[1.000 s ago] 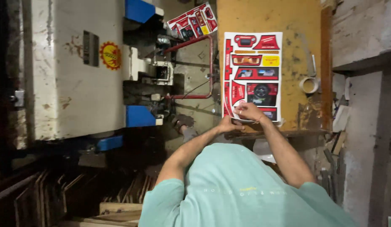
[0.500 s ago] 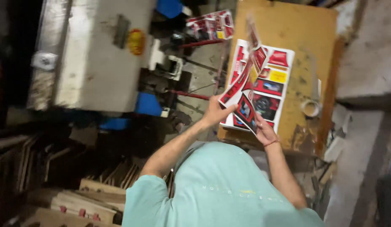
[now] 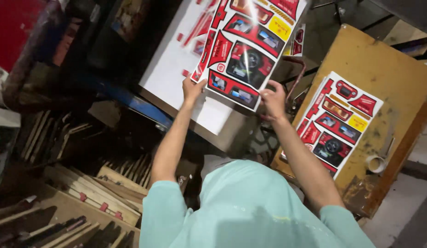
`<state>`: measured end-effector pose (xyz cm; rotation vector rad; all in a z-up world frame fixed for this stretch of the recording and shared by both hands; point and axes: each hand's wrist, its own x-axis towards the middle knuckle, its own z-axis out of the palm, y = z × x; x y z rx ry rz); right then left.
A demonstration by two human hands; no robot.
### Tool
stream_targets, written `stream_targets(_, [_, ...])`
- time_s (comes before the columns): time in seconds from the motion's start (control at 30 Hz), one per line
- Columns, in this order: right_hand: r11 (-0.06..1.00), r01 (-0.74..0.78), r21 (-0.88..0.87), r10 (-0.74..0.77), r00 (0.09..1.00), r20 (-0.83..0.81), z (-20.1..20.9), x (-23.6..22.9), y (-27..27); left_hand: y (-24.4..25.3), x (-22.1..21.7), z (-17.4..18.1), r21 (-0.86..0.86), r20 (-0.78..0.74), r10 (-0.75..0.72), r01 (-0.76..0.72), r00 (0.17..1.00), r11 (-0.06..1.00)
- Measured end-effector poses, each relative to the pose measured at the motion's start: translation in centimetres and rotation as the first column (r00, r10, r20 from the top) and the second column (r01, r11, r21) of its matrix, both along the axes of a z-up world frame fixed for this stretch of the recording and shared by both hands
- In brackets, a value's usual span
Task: Collecting and organizing printed decal sheets from a machine in a workshop.
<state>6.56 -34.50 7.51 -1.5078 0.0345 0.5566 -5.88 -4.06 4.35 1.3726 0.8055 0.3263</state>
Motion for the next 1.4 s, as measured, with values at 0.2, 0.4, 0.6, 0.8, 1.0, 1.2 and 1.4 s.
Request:
stream_targets(0.2, [0.956, 0.160, -0.247, -0.171, 0.985, -0.024, -9.1, 1.7, 6.9, 4.5, 5.4, -5.7, 0.091, -0.447, 0.159, -0.132, 0.880, 0.987])
stream_targets(0.4, [0.992, -0.025, -0.125, 0.005, 0.987, -0.160, -13.0, 6.2, 3.8, 5.7, 6.2, -7.8, 0.224, -0.505, 0.152, -0.041, 0.850, 0.974])
stream_targets(0.6, [0.970, -0.120, -0.214, 0.174, 0.951, 0.255, -0.4, 3.9, 1.9, 12.6, 3.0, -20.9, -0.117, -0.257, 0.277, -0.314, 0.926, 0.942])
stream_targets(0.8, [0.684, 0.287, -0.671, 0.281, 0.745, 0.605, 2.3, -3.0, -12.0, 11.7, -2.8, -5.0, -0.102, 0.089, 0.084, -0.075, 0.992, 0.992])
stream_targets(1.0, [-0.044, -0.013, -0.999, 0.405, 0.914, -0.030, -7.1, -10.9, -21.5, 0.0, -6.5, 15.4, -0.237, 0.491, -0.066, 0.207, 0.869, 0.949])
stream_targets(1.2, [0.163, -0.228, -0.960, 0.432, 0.891, -0.138, -11.9, -10.9, -25.1, -14.8, -1.7, 6.1, -0.042, 0.146, -0.349, 0.358, 0.926, 0.933])
stream_targets(1.4, [0.594, -0.219, -0.774, 0.315, 0.949, -0.026, -6.3, -8.1, -28.8, -37.0, -2.9, -16.8, 0.024, 0.186, -0.880, 0.893, 0.438, 0.450])
